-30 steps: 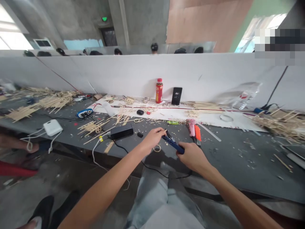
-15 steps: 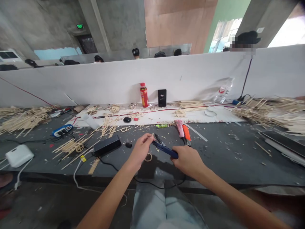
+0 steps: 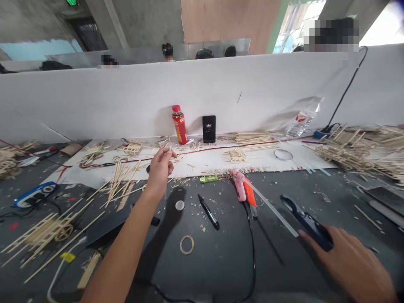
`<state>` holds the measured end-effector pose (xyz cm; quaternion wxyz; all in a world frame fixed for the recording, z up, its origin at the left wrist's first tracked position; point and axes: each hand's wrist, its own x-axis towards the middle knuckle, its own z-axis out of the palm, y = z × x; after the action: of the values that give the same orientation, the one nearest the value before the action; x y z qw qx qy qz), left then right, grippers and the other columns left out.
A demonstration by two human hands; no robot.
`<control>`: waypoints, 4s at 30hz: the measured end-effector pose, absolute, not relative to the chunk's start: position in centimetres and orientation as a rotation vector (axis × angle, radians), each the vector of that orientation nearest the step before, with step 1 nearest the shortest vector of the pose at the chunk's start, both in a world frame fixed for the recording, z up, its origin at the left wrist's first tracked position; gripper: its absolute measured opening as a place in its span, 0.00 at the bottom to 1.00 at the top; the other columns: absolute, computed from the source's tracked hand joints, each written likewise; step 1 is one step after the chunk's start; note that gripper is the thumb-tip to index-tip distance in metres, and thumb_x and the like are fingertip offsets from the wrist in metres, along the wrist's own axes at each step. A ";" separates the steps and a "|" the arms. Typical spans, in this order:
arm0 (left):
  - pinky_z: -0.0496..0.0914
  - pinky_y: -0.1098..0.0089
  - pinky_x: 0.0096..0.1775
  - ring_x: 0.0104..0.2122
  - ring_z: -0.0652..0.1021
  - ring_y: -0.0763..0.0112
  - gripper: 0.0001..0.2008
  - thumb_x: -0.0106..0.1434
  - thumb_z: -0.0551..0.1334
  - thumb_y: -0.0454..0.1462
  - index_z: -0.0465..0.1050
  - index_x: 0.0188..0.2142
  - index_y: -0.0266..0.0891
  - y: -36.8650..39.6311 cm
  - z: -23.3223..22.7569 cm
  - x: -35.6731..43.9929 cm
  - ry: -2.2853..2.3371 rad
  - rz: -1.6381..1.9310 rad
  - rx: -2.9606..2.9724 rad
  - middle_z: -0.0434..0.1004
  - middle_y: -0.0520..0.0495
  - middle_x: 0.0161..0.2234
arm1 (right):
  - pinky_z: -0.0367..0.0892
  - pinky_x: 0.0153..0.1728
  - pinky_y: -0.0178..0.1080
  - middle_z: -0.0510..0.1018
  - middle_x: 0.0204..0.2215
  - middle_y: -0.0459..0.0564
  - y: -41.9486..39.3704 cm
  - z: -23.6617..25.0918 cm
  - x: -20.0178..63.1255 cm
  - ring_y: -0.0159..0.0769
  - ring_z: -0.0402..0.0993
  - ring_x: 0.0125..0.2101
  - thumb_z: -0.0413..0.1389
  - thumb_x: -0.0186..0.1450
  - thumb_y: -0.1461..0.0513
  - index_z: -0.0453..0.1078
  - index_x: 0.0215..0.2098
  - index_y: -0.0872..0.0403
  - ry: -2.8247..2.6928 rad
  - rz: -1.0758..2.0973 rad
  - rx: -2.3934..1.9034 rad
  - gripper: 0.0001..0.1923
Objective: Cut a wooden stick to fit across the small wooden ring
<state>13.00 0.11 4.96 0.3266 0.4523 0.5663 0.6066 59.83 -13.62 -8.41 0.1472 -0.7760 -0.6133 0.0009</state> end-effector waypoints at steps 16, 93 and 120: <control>0.74 0.59 0.56 0.50 0.81 0.58 0.13 0.71 0.65 0.47 0.81 0.41 0.40 -1.1 0.4 10.7 1.789 1.572 1.375 0.84 0.46 0.45 | 0.63 0.60 0.71 0.68 0.58 0.77 -8.0 -9.1 55.2 0.83 0.66 0.58 0.29 0.69 0.34 0.60 0.71 0.69 -1.692 -0.104 -2.448 0.56; 0.79 0.73 0.39 0.31 0.85 0.69 0.14 0.56 0.71 0.36 0.80 0.43 0.45 -18.7 -5.1 18.3 1.939 1.202 1.446 0.87 0.55 0.34 | 0.67 0.32 0.34 0.79 0.28 0.43 -9.3 -5.8 35.9 0.31 0.73 0.29 0.66 0.66 0.57 0.75 0.37 0.52 -1.526 1.662 -0.797 0.08; 0.75 0.86 0.33 0.30 0.80 0.81 0.20 0.60 0.72 0.27 0.85 0.48 0.48 -17.9 -6.0 19.4 1.362 1.493 1.032 0.80 0.54 0.35 | 0.78 0.41 0.35 0.84 0.39 0.47 -10.0 -5.3 37.0 0.33 0.83 0.37 0.65 0.66 0.68 0.81 0.37 0.48 -1.993 0.878 -0.811 0.08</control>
<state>19.44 -17.94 -5.95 0.4228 0.4121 0.5440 0.5962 37.02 -9.95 -5.29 0.3974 -0.3202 -0.7869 0.3468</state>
